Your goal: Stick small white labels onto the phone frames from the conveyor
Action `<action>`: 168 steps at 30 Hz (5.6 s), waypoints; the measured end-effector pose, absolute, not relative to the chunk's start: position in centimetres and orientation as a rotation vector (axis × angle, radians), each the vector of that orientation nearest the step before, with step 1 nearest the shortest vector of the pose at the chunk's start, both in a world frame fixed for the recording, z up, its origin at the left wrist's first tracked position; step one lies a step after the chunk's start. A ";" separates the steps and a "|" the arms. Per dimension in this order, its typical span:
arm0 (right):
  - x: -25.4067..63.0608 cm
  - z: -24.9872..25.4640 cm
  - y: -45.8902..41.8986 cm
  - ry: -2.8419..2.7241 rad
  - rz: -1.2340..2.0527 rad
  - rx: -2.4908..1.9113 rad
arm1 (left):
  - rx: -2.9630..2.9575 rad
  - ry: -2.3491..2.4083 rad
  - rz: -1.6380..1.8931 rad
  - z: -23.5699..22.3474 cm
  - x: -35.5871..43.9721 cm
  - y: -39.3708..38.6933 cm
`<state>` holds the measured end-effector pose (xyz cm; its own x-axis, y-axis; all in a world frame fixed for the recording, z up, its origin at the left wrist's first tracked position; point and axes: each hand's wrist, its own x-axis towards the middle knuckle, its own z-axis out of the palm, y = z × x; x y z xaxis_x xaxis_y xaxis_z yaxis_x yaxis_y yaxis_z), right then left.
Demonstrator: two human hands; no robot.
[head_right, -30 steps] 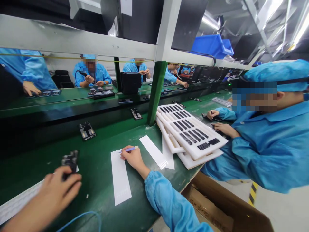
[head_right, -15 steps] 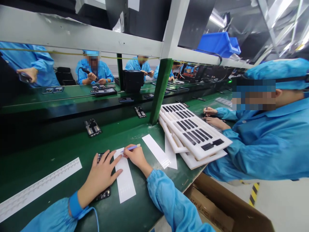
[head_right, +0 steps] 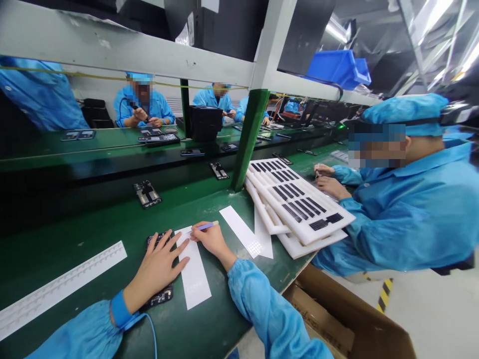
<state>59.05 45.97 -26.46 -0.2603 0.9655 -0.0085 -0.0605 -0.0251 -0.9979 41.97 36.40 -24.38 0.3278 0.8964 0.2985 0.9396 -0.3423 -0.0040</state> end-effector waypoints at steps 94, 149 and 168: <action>34.2 -25.4 34.7 -1.866 1.783 -0.708 | -1.742 -2.120 -0.581 -25.5 21.0 20.4; 58.8 -24.7 34.5 -1.449 1.750 -0.949 | -2.601 -1.675 -0.757 -24.2 36.7 24.9; 58.8 -25.6 33.7 -1.497 1.767 -0.977 | -2.659 -1.609 -0.696 -24.3 36.6 25.4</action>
<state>58.77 33.66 -25.56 -0.5357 0.8319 -0.1445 0.0055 -0.1676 -0.9858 36.64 25.43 -24.30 0.3944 0.8525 0.3432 0.8338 -0.4889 0.2564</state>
